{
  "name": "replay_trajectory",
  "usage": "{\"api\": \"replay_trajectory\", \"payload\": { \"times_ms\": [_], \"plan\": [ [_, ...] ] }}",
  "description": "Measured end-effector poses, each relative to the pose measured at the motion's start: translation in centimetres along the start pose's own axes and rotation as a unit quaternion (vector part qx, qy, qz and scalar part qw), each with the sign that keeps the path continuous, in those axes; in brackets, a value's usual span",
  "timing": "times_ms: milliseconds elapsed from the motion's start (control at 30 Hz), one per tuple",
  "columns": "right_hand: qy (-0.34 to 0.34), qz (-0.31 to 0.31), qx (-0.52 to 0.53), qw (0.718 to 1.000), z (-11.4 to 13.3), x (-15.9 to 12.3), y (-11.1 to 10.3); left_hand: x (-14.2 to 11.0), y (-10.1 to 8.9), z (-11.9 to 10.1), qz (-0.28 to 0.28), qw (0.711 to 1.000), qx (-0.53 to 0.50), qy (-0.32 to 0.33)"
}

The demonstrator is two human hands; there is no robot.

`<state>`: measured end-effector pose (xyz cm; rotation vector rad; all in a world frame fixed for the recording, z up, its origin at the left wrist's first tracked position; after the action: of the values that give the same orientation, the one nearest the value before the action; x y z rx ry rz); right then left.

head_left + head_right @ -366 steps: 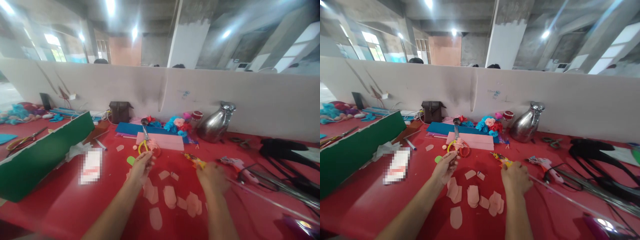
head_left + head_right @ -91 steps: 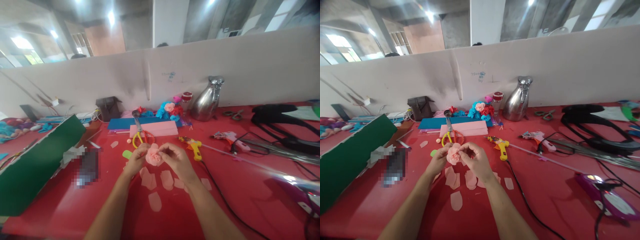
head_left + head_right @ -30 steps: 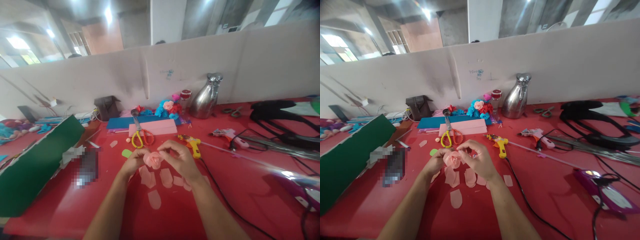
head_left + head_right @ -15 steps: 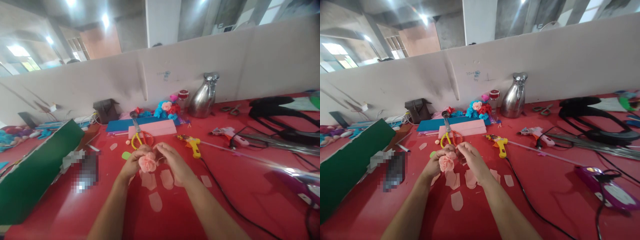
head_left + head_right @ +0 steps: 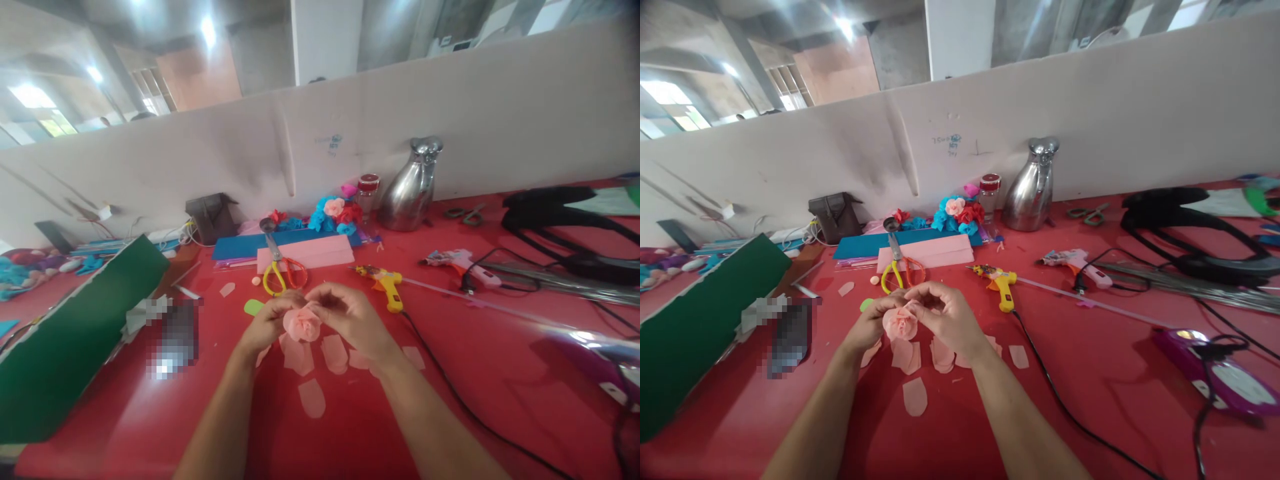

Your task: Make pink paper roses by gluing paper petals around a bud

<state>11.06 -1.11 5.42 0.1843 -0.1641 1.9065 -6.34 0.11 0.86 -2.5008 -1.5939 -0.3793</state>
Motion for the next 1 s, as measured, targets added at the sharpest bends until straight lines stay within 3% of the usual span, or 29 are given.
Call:
{"api": "replay_trajectory", "payload": {
  "times_ms": [133,267,467,600,700,867,1000],
  "plan": [
    [-0.053,-0.038,-0.057,0.996,0.3,-0.3,0.1,-0.1,0.0,0.1,-0.036,0.999,-0.032,0.002],
    [-0.068,-0.06,-0.023,0.996,0.1,-0.5,0.4,-0.1,0.0,0.3,-0.064,0.996,-0.059,-0.007],
    [-0.056,-0.094,0.023,0.994,0.0,-0.4,0.6,-0.2,0.0,1.4,-0.125,0.985,-0.118,-0.02],
    [-0.032,-0.071,0.028,0.997,-0.1,-0.2,0.4,-0.3,-0.2,2.0,-0.187,0.975,-0.122,-0.016],
    [-0.014,-0.062,0.004,0.998,0.0,-0.2,0.4,-0.3,-0.2,1.8,-0.171,0.979,-0.107,-0.005],
    [-0.007,-0.052,-0.01,0.999,0.2,0.0,0.2,-0.1,0.1,0.6,-0.087,0.994,-0.062,0.001],
    [-0.009,-0.017,-0.052,0.998,0.0,-0.1,-0.2,0.0,0.2,0.0,-0.064,0.997,-0.039,0.005]
  ]
}}
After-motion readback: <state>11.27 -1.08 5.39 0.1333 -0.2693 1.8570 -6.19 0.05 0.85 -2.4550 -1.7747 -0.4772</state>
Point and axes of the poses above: each hand's wrist, its own x-axis towards the middle knuckle, its own y-axis out of the palm, z = x × y, the point moved 1 cm from there along x, towards the middle knuckle, and after that the axes turned 4 degrees about -x, right-handed, at the moved point
